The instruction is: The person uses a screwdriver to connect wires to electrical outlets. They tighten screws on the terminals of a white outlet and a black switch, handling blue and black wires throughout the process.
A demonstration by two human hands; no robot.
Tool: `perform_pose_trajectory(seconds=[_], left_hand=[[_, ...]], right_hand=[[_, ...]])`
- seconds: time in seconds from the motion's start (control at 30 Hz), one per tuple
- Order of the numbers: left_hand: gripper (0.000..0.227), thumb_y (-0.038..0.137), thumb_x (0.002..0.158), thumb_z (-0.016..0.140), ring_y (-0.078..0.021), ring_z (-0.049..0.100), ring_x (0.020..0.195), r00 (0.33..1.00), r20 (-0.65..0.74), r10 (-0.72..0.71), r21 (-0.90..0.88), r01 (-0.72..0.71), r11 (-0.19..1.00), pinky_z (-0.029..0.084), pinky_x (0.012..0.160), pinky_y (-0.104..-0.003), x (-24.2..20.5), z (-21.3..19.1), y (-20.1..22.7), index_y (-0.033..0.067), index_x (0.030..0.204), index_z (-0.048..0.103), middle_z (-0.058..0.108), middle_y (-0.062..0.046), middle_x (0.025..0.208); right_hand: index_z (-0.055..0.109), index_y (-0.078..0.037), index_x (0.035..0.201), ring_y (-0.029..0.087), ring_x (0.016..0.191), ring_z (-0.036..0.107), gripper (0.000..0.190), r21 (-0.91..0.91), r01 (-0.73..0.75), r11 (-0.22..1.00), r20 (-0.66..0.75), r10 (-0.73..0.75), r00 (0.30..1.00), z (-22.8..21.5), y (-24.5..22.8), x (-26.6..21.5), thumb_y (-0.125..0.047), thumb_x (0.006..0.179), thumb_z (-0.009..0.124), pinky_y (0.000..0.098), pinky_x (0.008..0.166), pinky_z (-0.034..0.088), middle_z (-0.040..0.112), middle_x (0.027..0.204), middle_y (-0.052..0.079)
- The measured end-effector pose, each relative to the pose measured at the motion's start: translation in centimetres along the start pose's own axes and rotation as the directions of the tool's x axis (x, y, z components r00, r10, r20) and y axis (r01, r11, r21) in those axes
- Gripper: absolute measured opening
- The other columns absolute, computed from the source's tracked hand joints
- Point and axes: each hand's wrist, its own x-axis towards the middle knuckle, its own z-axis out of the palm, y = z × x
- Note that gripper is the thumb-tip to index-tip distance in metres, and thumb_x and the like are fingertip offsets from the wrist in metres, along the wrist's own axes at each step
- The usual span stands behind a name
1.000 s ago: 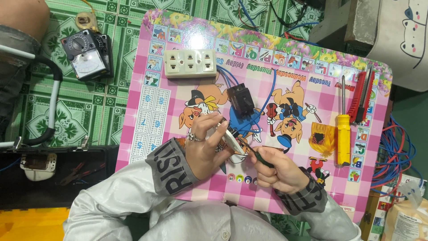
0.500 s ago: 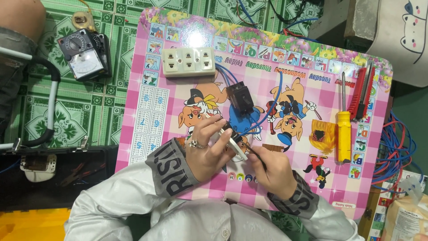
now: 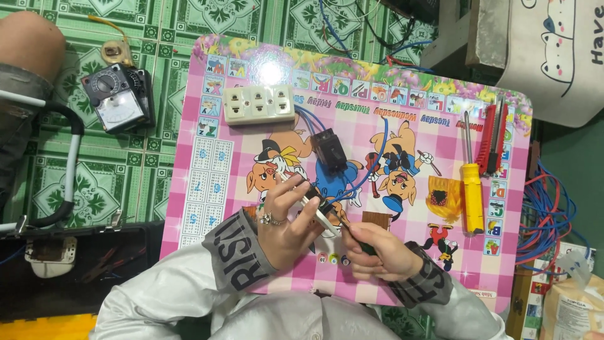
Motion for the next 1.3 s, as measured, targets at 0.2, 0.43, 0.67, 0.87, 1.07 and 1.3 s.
perform_pose_trajectory(seconds=[0.2,0.43,0.67,0.87,1.07,1.3], left_hand=[[0.066,0.014,0.096,0.082,-0.0412,0.058,0.129,0.999,0.031,0.020,-0.031,-0.019,0.999,0.052,0.111,-0.065,0.0,-0.2,-0.4,0.0172,0.145,0.038,0.049,-0.017,0.137],[0.063,0.021,0.098,0.079,-0.0410,0.059,0.127,1.000,-0.002,0.016,-0.015,-0.016,1.000,0.053,0.109,-0.063,0.0,0.0,-0.2,0.0173,0.145,0.037,0.050,-0.017,0.135],[0.062,0.016,0.098,0.080,-0.0426,0.058,0.128,1.000,-0.023,0.007,-0.050,-0.008,0.999,0.057,0.105,-0.056,-0.1,0.2,-0.2,0.0160,0.145,0.038,0.049,-0.017,0.138],[0.075,0.016,0.071,0.094,-0.0461,0.063,0.115,0.989,-0.057,-0.134,-0.269,0.114,0.956,0.053,0.099,-0.066,0.2,1.0,-0.5,0.0122,0.132,0.050,0.058,-0.017,0.119],[0.087,0.022,0.074,0.090,-0.0238,0.064,0.112,0.768,0.389,-0.509,-0.545,0.637,0.545,0.064,0.084,-0.033,1.6,-0.5,0.4,0.0121,0.140,0.034,0.048,-0.014,0.130],[0.089,0.019,0.074,0.088,-0.0218,0.057,0.126,0.707,0.486,-0.514,-0.605,0.697,0.385,0.063,0.091,-0.030,2.0,-0.6,0.3,0.0107,0.143,0.031,0.054,-0.015,0.129]], right_hand=[[0.052,-0.004,0.102,0.008,0.042,0.022,0.035,-0.353,0.230,0.907,-0.023,-0.254,0.967,-0.5,0.6,0.2,-0.038,0.104,0.057,0.0250,0.039,0.019,0.032,0.056,-0.002],[0.070,-0.003,0.115,0.011,0.054,0.063,0.028,-0.990,0.140,-0.006,0.091,-0.788,0.609,0.5,1.7,0.5,-0.025,0.100,0.060,0.0247,0.052,0.050,0.079,0.092,0.003],[0.067,0.001,0.102,0.010,0.046,0.034,0.029,-0.619,0.359,0.698,-0.114,-0.532,0.839,0.0,1.5,0.5,-0.024,0.106,0.052,0.0266,0.045,0.033,0.044,0.057,0.000],[0.058,0.011,0.098,0.003,0.024,0.027,0.035,-0.113,0.343,0.933,0.003,-0.345,0.939,-1.3,1.9,0.5,-0.014,0.109,0.035,0.0196,0.029,0.027,0.034,0.038,-0.002],[0.055,-0.006,0.108,0.010,0.044,0.037,0.029,-0.882,0.394,0.260,-0.015,-0.850,0.527,1.2,2.5,-0.9,-0.033,0.105,0.044,0.0231,0.044,0.031,0.049,0.060,0.005],[0.068,-0.003,0.108,0.022,0.075,0.073,0.018,-0.944,-0.010,-0.330,0.312,-0.900,0.305,0.7,2.5,-0.9,-0.013,0.094,0.073,0.0309,0.067,0.058,0.075,0.093,0.011]])
